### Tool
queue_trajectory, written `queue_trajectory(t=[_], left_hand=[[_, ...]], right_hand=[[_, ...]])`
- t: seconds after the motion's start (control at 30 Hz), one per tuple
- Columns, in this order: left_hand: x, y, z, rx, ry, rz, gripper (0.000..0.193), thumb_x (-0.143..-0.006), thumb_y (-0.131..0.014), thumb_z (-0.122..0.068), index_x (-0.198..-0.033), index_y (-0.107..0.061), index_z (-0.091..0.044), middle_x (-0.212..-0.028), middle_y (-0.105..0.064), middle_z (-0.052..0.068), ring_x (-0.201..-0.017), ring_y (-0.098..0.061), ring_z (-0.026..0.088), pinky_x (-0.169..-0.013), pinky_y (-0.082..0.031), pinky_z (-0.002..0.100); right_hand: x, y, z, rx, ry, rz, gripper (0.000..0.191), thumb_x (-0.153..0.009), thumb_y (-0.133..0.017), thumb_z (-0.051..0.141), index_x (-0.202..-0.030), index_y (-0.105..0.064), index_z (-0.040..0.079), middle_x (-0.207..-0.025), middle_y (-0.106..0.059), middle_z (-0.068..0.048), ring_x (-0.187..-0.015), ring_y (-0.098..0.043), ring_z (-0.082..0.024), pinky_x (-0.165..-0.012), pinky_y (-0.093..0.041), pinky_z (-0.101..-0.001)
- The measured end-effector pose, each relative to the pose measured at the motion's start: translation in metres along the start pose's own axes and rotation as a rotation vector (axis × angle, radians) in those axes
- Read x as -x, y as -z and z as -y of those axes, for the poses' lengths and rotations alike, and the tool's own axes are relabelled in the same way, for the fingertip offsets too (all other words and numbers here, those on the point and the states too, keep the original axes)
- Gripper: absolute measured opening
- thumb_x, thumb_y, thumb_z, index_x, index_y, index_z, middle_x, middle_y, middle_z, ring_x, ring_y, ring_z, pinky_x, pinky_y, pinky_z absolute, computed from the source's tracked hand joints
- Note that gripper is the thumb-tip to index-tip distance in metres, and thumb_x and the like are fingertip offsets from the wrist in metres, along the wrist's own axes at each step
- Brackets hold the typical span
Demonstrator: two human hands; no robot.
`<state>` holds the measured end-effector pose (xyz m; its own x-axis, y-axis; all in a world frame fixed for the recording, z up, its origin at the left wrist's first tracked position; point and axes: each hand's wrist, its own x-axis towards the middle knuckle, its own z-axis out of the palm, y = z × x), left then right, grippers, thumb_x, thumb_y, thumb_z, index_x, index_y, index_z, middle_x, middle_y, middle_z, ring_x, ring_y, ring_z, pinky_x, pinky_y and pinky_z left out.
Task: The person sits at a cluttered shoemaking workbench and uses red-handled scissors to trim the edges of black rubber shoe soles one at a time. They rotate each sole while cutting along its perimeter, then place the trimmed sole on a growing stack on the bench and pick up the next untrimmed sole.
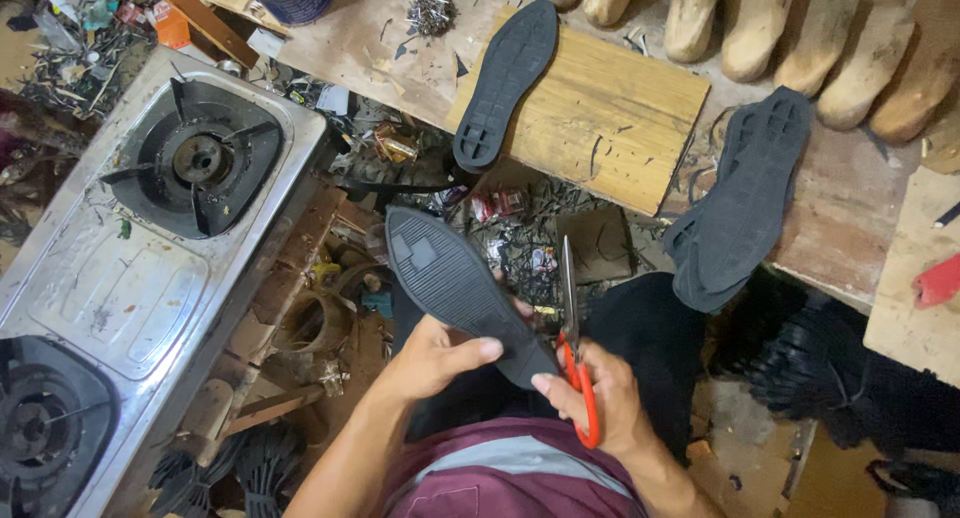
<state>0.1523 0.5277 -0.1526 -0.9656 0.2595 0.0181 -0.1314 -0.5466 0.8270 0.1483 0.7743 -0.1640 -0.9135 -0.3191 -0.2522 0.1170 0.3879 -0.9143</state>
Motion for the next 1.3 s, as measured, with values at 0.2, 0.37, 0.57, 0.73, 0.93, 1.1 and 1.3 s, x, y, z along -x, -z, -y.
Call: queue_trajectory(t=[0.2,0.37,0.57,0.73,0.93,1.1,1.3], left_hand=[[0.005,0.031,0.001,-0.140,0.023,-0.348,0.038,-0.087,-0.075,0.001,-0.123,-0.063,0.001,-0.109,-0.072,0.008,-0.098,-0.068,0.018,-0.087,-0.055,0.034],[0.003,0.050,-0.002,0.053,-0.147,-0.468,0.037,-0.087,-0.073,0.004,-0.121,-0.061,0.001,-0.107,-0.072,0.009,-0.092,-0.067,0.017,-0.081,-0.053,0.033],[0.002,0.046,0.006,-0.032,-0.148,-0.407,0.038,-0.085,-0.073,0.001,-0.121,-0.062,-0.001,-0.110,-0.072,0.006,-0.099,-0.069,0.016,-0.089,-0.056,0.032],[-0.002,0.043,0.018,-0.027,-0.110,-0.339,0.037,-0.089,-0.077,0.001,-0.124,-0.063,0.001,-0.111,-0.072,0.008,-0.095,-0.066,0.016,-0.083,-0.053,0.032],[0.002,0.024,0.039,-0.072,0.041,-0.248,0.038,-0.088,-0.079,-0.006,-0.123,-0.065,0.001,-0.111,-0.071,0.008,-0.096,-0.066,0.016,-0.083,-0.053,0.032],[-0.003,0.012,0.039,0.030,-0.058,-0.196,0.048,-0.091,-0.074,-0.008,-0.134,-0.055,-0.002,-0.126,-0.066,0.008,-0.116,-0.063,0.018,-0.103,-0.051,0.035],[-0.012,0.017,0.023,0.216,-0.167,-0.416,0.053,-0.091,-0.069,-0.002,-0.139,-0.047,-0.005,-0.122,-0.067,0.008,-0.113,-0.064,0.021,-0.096,-0.052,0.037]], right_hand=[[0.001,0.008,-0.006,0.013,0.041,0.102,0.030,-0.079,-0.084,0.012,-0.103,-0.068,0.001,-0.064,-0.060,-0.003,-0.056,-0.052,-0.005,-0.056,-0.051,-0.0281],[0.013,0.007,0.003,0.171,-0.065,0.127,0.034,-0.072,-0.086,0.014,-0.100,-0.069,0.005,-0.064,-0.065,-0.003,-0.051,-0.062,-0.009,-0.049,-0.051,-0.0286],[0.019,0.015,0.011,0.407,0.261,0.115,0.047,-0.063,-0.092,0.028,-0.097,-0.069,0.006,-0.069,-0.064,-0.006,-0.057,-0.061,-0.026,-0.058,-0.047,-0.0382],[0.021,0.020,0.003,0.358,0.372,0.057,0.047,-0.064,-0.094,0.035,-0.090,-0.068,0.007,-0.065,-0.063,-0.005,-0.057,-0.061,-0.023,-0.056,-0.048,-0.0342],[0.021,0.010,0.003,-0.054,-0.100,0.093,0.031,-0.070,-0.088,0.017,-0.093,-0.071,0.004,-0.059,-0.063,-0.003,-0.049,-0.055,-0.007,-0.044,-0.044,-0.0271],[0.021,0.006,0.006,0.123,0.219,-0.016,0.023,-0.075,-0.085,0.013,-0.087,-0.068,0.003,-0.056,-0.057,-0.001,-0.047,-0.048,-0.006,-0.044,-0.041,-0.0275],[0.020,0.011,0.008,0.172,0.057,-0.021,0.030,-0.073,-0.089,0.017,-0.088,-0.068,0.003,-0.055,-0.059,-0.003,-0.047,-0.050,-0.009,-0.043,-0.041,-0.0298]])
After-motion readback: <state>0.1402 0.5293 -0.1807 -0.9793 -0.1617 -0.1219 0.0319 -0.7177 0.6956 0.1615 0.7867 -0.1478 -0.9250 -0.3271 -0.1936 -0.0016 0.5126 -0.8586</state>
